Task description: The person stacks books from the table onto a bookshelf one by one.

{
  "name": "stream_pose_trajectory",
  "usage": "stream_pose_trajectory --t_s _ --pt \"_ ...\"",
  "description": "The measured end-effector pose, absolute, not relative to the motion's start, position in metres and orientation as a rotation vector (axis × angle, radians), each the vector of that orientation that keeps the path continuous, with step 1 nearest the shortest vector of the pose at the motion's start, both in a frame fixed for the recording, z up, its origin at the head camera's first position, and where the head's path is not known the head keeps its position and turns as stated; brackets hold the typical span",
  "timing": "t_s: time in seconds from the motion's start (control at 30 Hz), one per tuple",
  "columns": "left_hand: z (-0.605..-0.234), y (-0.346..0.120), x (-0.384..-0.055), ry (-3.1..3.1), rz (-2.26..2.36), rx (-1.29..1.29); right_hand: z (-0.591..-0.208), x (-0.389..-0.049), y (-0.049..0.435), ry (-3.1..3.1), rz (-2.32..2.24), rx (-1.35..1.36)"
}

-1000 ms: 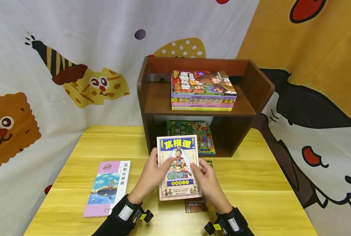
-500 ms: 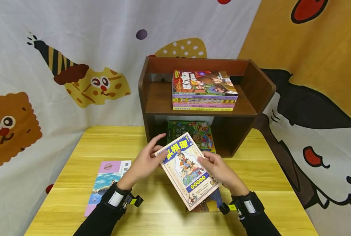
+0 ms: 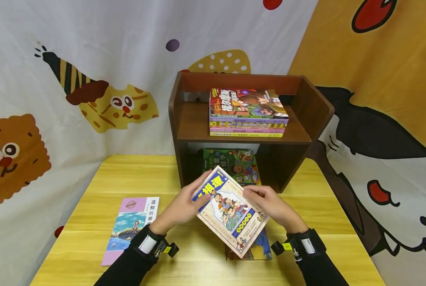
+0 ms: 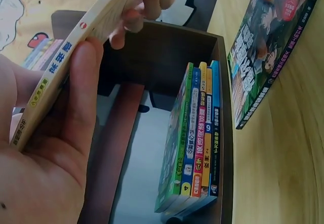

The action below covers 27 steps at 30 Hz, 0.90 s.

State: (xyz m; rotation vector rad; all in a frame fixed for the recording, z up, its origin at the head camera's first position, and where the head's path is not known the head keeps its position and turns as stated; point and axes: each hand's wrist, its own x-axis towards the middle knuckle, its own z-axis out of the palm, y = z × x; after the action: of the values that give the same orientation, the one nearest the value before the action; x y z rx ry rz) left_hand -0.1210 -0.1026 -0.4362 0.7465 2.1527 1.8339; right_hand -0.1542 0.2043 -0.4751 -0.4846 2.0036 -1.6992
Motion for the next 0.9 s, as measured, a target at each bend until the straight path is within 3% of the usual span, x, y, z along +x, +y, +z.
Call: stream_pose_trajectory --t_s 0.17,0.5,0.73,0.9 --pt "-0.436 -0.104 -0.119 2.152 1.901 0.717 -0.487 -0.148 0.217 1.968 -1.864 -0.499" --pt "-0.436 -0.097 -0.103 2.333 2.211 0.606 -0.507 -0.118 0.194 1.978 -2.253 -0.223" --pt "-0.454 -0.084 -0.092 2.444 2.154 0.401 -0.498 -0.086 0.171 2.033 -2.282 -0.055" --pt "-0.469 -0.083 -0.096 2.401 2.054 0.279 -0.488 -0.088 0.173 2.177 -2.216 0.003"
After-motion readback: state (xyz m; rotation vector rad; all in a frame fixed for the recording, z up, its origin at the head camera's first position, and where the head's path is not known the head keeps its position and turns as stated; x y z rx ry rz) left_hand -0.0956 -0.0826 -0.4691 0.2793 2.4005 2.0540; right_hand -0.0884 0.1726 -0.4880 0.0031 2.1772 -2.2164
